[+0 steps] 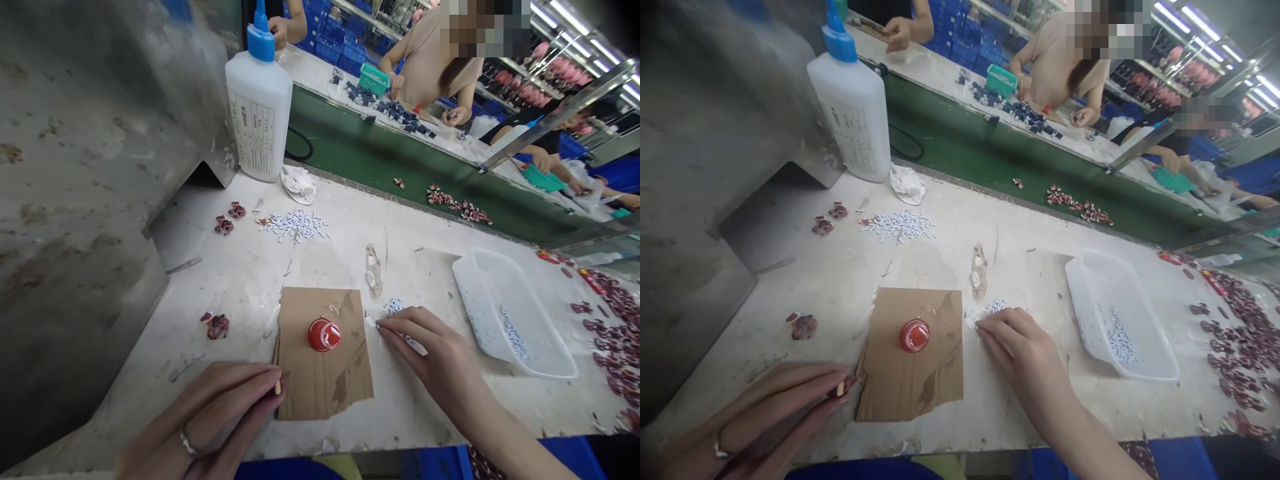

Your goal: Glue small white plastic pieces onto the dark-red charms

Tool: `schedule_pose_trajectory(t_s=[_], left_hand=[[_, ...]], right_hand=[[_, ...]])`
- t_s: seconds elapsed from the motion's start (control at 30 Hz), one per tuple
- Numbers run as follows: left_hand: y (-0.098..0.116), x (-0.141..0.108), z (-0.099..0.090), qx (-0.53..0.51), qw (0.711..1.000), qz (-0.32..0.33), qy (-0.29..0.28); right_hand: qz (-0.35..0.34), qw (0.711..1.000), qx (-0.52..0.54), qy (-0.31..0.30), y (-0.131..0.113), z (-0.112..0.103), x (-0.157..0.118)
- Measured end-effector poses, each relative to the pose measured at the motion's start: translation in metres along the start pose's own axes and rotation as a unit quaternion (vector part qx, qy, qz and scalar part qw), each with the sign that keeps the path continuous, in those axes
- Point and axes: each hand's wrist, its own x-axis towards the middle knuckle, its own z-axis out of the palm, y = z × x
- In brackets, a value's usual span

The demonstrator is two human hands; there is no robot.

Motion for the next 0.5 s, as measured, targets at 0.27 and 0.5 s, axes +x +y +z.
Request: schedule_pose_trajectory(t_s=[0.27, 0.5], left_hand=[[0.007, 0.007, 0.002, -0.011, 0.999, -0.036, -0.009], [0.01, 0.016, 0.001, -0.008, 1.0, -0.013, -0.023]], right_hand=[[0.053, 0.992, 0.1, -0.053, -0.016, -0.016, 0.02], [-0.006, 0.976, 0.214, -0.036, -0.054, -0.013, 0.038]])
